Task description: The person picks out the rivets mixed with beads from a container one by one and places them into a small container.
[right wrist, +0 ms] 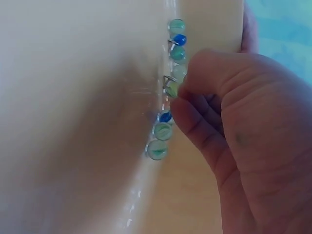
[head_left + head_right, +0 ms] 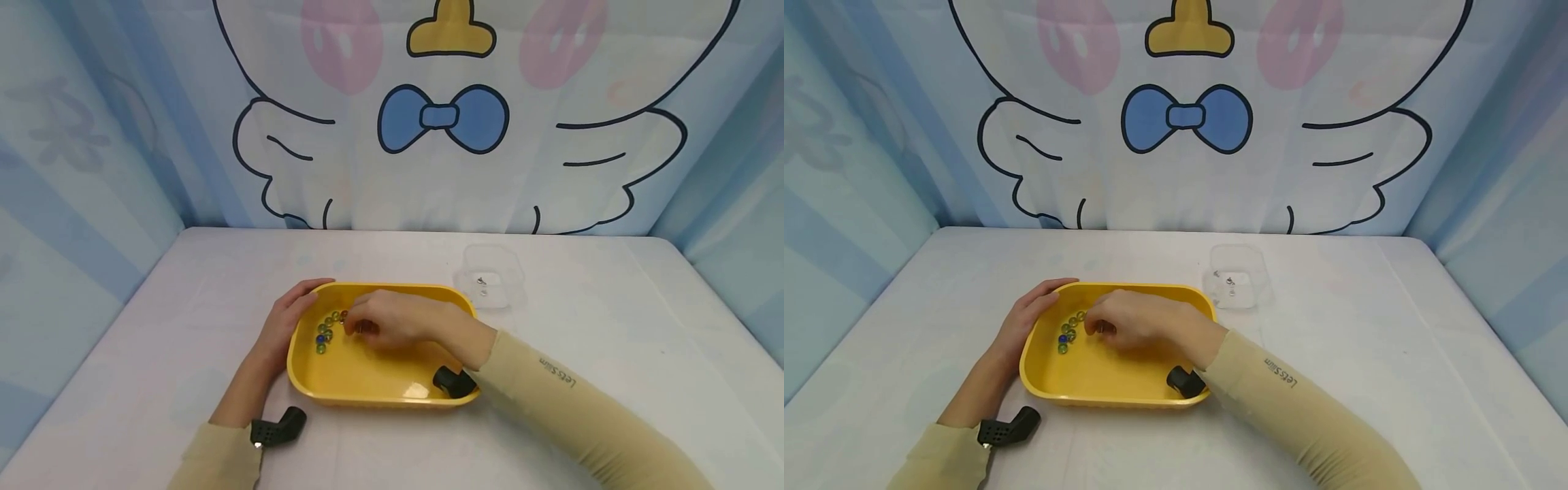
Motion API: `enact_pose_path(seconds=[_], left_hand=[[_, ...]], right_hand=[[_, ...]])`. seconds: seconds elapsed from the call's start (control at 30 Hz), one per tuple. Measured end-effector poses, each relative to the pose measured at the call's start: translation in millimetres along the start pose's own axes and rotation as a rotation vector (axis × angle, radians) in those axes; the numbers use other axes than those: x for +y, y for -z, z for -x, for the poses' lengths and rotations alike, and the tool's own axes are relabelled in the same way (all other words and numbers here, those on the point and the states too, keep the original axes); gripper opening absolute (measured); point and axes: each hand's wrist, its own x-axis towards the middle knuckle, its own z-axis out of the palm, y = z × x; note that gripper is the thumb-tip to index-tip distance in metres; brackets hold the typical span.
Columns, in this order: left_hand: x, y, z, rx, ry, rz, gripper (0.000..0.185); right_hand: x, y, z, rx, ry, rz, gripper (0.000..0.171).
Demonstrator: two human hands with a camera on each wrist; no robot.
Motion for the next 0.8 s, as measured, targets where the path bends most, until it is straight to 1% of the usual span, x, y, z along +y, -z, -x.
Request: enact_pose_path(seconds=[0.1, 0.3, 0.5, 0.63, 0.8], left_hand=[[-0.4, 0.1, -0.3, 0.003, -0.005, -0.003, 0.041], [-0.9, 0.0, -0.6, 0.002, -0.011, -0.011, 0.041], [-0.4, -0.2, -1.0, -0.003, -0.016, -0.008, 0.041], [-0.1, 0.7, -0.5, 0.005, -0.014, -0.014, 0.041], [-0.9, 1.8, -0.2, 0.006, -0.011, -0.014, 0.041]], right_hand=[[0.0, 0.8, 0.9, 0.008, -0.018, -0.002, 0.021], [0.6, 1.5, 2.9, 0.033, -0.017, -0.001, 0.022], [4.8, 4.2, 7.9, 0.111, -0.001, -0.053, 0.021], [7.4, 5.4, 10.2, 0.156, 0.028, -0.067, 0.020], [8.7, 7.5, 13.5, 0.213, 0.030, -0.075, 0.018]])
